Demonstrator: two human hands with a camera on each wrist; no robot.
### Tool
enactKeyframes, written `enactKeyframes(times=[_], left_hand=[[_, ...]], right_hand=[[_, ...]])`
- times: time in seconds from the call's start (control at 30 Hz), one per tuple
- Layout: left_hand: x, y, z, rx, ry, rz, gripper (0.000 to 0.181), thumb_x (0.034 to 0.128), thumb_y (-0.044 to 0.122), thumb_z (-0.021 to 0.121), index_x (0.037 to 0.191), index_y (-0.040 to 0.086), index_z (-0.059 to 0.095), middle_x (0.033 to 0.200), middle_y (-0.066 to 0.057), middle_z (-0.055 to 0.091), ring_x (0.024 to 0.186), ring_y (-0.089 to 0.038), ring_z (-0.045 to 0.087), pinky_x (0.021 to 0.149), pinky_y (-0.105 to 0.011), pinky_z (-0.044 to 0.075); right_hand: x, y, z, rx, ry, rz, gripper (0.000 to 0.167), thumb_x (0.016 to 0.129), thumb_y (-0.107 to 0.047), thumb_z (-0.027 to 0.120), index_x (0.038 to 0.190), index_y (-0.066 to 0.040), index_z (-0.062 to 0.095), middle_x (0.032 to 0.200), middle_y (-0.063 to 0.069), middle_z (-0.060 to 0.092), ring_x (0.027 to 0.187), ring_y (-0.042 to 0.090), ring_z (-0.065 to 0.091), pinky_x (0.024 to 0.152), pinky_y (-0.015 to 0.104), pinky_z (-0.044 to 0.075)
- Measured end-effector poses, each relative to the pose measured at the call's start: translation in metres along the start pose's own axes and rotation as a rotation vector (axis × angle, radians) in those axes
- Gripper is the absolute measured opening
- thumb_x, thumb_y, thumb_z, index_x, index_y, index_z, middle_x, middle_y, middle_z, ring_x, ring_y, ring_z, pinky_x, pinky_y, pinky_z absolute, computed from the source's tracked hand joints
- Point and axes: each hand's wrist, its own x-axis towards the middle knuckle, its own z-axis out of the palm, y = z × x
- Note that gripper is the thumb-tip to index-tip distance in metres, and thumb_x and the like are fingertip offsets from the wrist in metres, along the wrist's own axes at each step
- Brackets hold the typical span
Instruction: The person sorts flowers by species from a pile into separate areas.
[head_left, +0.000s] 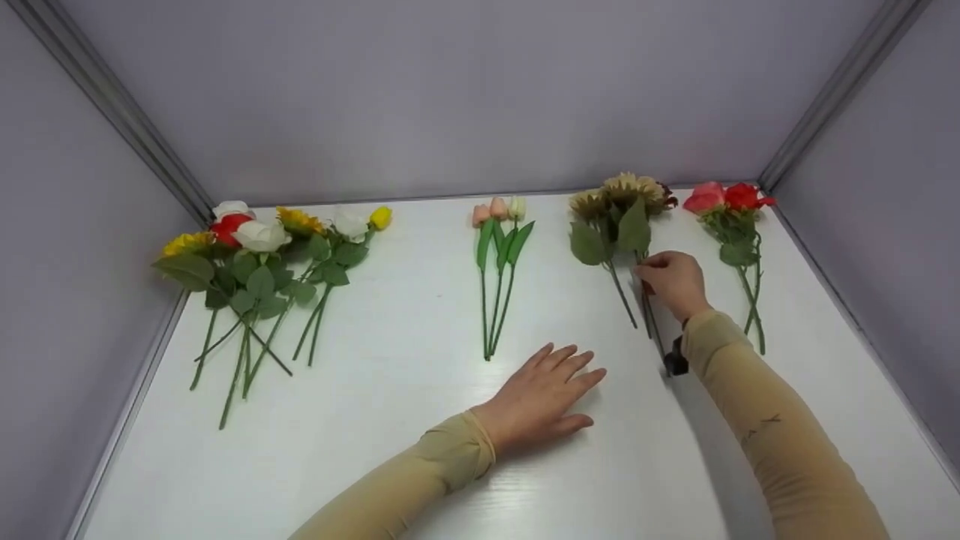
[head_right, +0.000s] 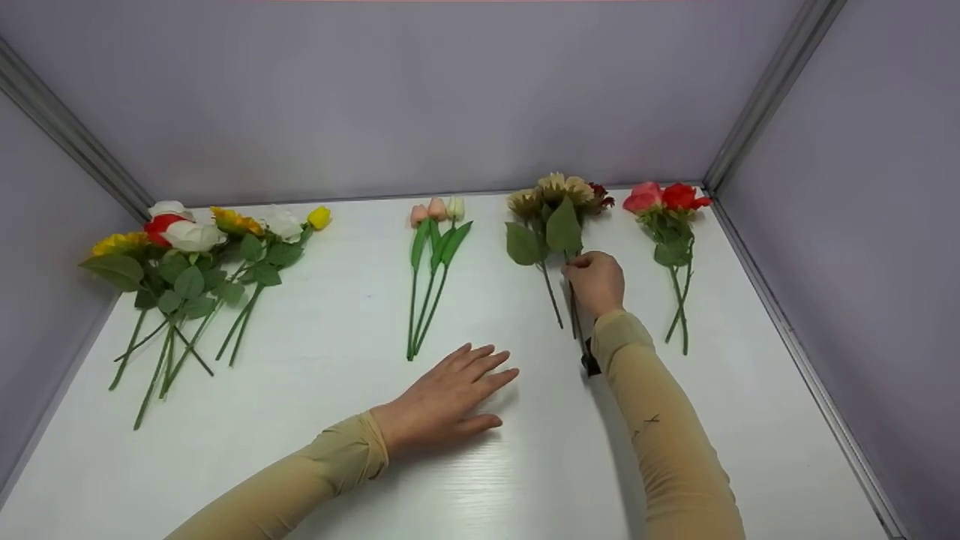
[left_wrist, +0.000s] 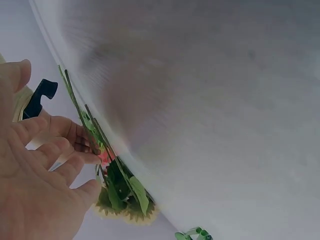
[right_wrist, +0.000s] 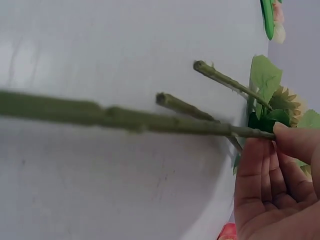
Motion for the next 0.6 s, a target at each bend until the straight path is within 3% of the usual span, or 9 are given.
enactKeyframes(times=[0.23, 0.37, 0.47, 0.6], left_hand=[[-0.001, -0.001, -0.001, -0.019, -0.006, -0.001, 0.068, 0.1025, 0.055, 0.055, 0.159, 0.021, 0.039, 0.164, -0.004, 0.034, 0.152, -0.025, 0.028, 0.124, -0.045, 0.019], [-0.002, -0.004, -0.002, -0.025, -0.006, -0.002, 0.068, 0.1028, 0.054, 0.055, 0.159, 0.021, 0.038, 0.164, -0.005, 0.034, 0.152, -0.025, 0.028, 0.124, -0.045, 0.018], [-0.005, -0.010, -0.003, -0.032, -0.005, -0.018, 0.067, 0.1032, 0.054, 0.054, 0.160, 0.021, 0.037, 0.164, -0.005, 0.034, 0.152, -0.025, 0.028, 0.124, -0.045, 0.017], [-0.015, -0.028, -0.007, -0.039, 0.002, -0.072, 0.065, 0.1043, 0.051, 0.054, 0.159, 0.019, 0.038, 0.163, -0.006, 0.035, 0.151, -0.027, 0.028, 0.124, -0.046, 0.018]], right_hand=[[-0.002, -0.002, -0.007, 0.029, -0.026, 0.009, 0.043, 0.100, -0.030, 0.067, 0.129, 0.001, 0.062, 0.120, 0.019, 0.064, 0.101, 0.027, 0.066, 0.082, 0.032, 0.057], [-0.005, -0.005, -0.010, -0.013, 0.036, -0.018, 0.059, 0.099, -0.043, 0.066, 0.139, -0.001, 0.057, 0.125, 0.018, 0.059, 0.106, 0.028, 0.060, 0.086, 0.038, 0.053], [-0.008, -0.009, -0.011, -0.054, 0.141, -0.097, 0.064, 0.099, -0.048, 0.063, 0.143, -0.002, 0.054, 0.131, 0.019, 0.055, 0.113, 0.031, 0.054, 0.091, 0.044, 0.048], [-0.012, -0.019, -0.003, -0.116, 0.255, -0.280, 0.058, 0.102, -0.043, 0.061, 0.142, -0.002, 0.055, 0.137, 0.020, 0.050, 0.124, 0.037, 0.047, 0.100, 0.051, 0.043]])
